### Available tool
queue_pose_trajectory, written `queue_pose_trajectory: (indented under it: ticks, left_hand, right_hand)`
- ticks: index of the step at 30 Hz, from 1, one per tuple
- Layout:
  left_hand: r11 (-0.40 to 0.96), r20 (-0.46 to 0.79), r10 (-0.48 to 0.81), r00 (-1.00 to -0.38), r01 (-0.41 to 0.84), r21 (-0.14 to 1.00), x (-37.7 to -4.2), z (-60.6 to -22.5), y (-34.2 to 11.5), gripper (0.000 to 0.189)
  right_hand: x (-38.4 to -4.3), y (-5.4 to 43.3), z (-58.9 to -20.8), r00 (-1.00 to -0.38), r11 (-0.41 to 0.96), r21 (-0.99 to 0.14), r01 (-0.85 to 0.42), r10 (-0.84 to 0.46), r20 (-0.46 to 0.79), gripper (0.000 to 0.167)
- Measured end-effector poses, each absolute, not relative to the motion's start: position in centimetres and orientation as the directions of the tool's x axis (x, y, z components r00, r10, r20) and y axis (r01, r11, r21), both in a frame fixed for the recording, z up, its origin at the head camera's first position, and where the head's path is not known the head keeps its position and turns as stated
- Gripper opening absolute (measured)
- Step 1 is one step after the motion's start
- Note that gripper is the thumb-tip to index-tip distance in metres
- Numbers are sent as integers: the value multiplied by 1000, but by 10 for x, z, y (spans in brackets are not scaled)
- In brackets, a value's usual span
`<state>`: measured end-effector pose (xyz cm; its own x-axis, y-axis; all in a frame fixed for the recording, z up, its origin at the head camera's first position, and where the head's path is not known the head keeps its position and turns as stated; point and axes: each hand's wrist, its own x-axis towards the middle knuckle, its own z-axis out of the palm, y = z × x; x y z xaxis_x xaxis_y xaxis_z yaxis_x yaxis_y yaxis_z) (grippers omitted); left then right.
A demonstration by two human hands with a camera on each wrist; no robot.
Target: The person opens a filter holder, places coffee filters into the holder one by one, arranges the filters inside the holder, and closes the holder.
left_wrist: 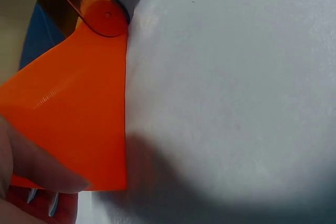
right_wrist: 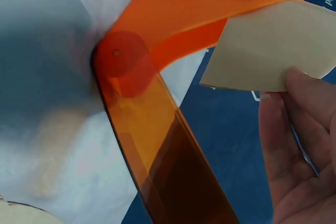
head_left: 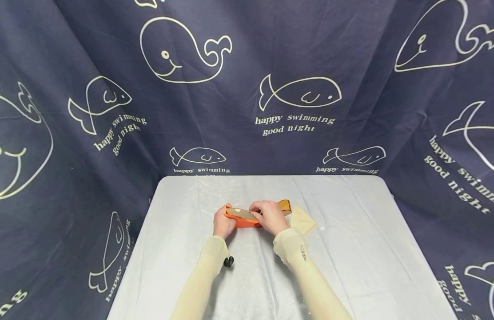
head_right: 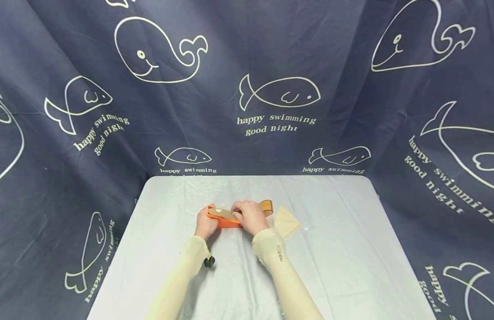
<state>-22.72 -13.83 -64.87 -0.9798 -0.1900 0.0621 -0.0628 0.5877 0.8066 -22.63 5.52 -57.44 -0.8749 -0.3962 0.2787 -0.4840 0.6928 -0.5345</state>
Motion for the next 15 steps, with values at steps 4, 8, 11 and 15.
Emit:
queue_pose_trajectory:
  ticks: [4, 8, 11, 15]
  left_hand:
    - [577, 47, -198, -979, -78, 813, -227, -648, -138, 30]
    - [574, 37, -200, -979, -86, 815, -226, -648, -138, 30]
    - [576, 34, -201, -979, -90, 813, -226, -647, -138, 30]
    - [571, 31, -205, -978, -93, 816, -225, -645, -136, 31]
  right_hand:
    - [-227, 53, -582, -869, 693, -527, -492, -419, 262, 7]
    - [-228, 51, -588, -869, 695, -525, -491, -430, 244, 7]
    - [-228, 49, -591, -869, 704, -515, -489, -441, 222, 8]
    - [-228, 46, -592, -872, 717, -504, -482, -451, 192, 10]
